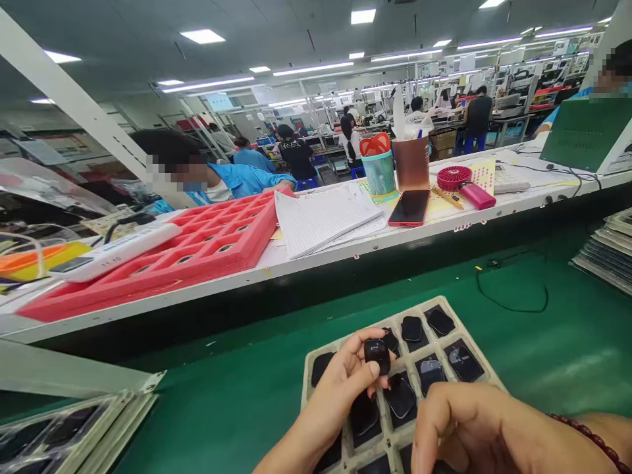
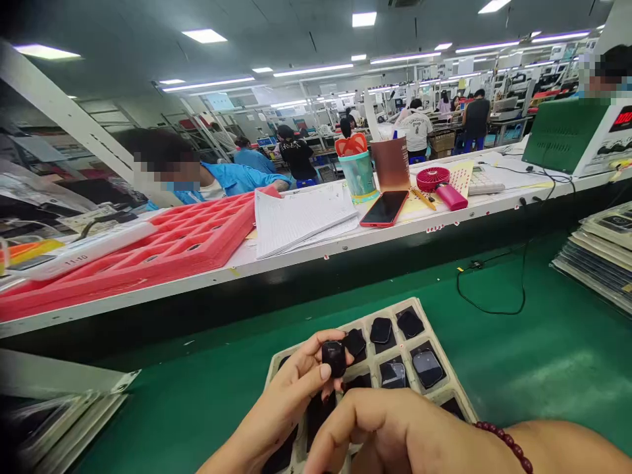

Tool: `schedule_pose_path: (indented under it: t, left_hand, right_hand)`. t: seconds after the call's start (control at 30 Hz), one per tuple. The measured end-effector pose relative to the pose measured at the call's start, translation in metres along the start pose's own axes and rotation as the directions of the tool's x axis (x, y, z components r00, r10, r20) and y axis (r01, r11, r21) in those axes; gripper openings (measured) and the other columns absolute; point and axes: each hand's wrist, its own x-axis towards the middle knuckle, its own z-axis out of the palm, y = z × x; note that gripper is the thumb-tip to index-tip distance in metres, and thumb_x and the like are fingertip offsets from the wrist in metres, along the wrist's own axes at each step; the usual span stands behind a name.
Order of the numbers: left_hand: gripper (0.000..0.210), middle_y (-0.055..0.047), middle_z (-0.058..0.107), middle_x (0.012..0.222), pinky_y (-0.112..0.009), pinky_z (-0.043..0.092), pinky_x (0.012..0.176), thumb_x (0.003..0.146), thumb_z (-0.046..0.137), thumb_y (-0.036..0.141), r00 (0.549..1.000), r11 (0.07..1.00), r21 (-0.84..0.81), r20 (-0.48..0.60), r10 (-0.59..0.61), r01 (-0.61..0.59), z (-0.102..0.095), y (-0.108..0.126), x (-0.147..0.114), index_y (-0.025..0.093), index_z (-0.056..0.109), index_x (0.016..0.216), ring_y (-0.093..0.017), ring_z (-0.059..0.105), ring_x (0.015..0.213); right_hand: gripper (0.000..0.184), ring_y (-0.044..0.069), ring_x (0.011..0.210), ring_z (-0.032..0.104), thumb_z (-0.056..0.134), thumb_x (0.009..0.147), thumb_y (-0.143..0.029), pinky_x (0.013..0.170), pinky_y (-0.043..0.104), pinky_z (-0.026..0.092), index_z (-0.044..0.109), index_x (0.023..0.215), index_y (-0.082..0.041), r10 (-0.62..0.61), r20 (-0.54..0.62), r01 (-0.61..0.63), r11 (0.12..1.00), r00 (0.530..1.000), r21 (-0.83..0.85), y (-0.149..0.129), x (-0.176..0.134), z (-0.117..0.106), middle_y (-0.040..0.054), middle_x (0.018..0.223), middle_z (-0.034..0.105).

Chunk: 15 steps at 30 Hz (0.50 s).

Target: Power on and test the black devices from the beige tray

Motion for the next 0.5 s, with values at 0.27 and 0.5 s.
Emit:
schedule_pose_path:
  t: [0.27, 0.5]
  left_hand:
    - [0.040, -0.003, 0.063, 0.090, -0.019, 0.039, 0.053, 0.067, 0.069, 0.022, 0.990, 0.994, 0.004, -0.089, 0.108, -0.108, 0.006, 0.004, -0.005, 0.019, 0.054, 0.104, -0.010, 0.058, 0.065]
    - [0.032, -0.008, 0.061, 0.099, -0.021, 0.040, 0.053, 0.078, 0.058, 0.031, 0.987, 0.986, 0.071, -0.036, 0.155, -0.152, 0.000, 0.005, -0.009, 0.015, 0.055, 0.104, -0.011, 0.060, 0.064]
  right_hand:
    - [0.046, 0.014, 0.076, 0.065, 0.062, 0.082, -0.034, 0.060, 0.024, 0.055, 0.051, 0.125, -0.023, -0.202, -0.164, 0.107, 0.884, 0.966, -0.455, -0.005, 0.042, -0.058, 0.0097, 0.115, 0.059]
    - [0.035, 0.012, 0.073, 0.063, 0.055, 0.086, -0.026, 0.058, 0.022, 0.055, 0.054, 0.120, -0.019, -0.189, -0.122, 0.077, 0.789, 0.974, -0.610, 0.001, 0.052, -0.069, 0.0079, 0.104, 0.062]
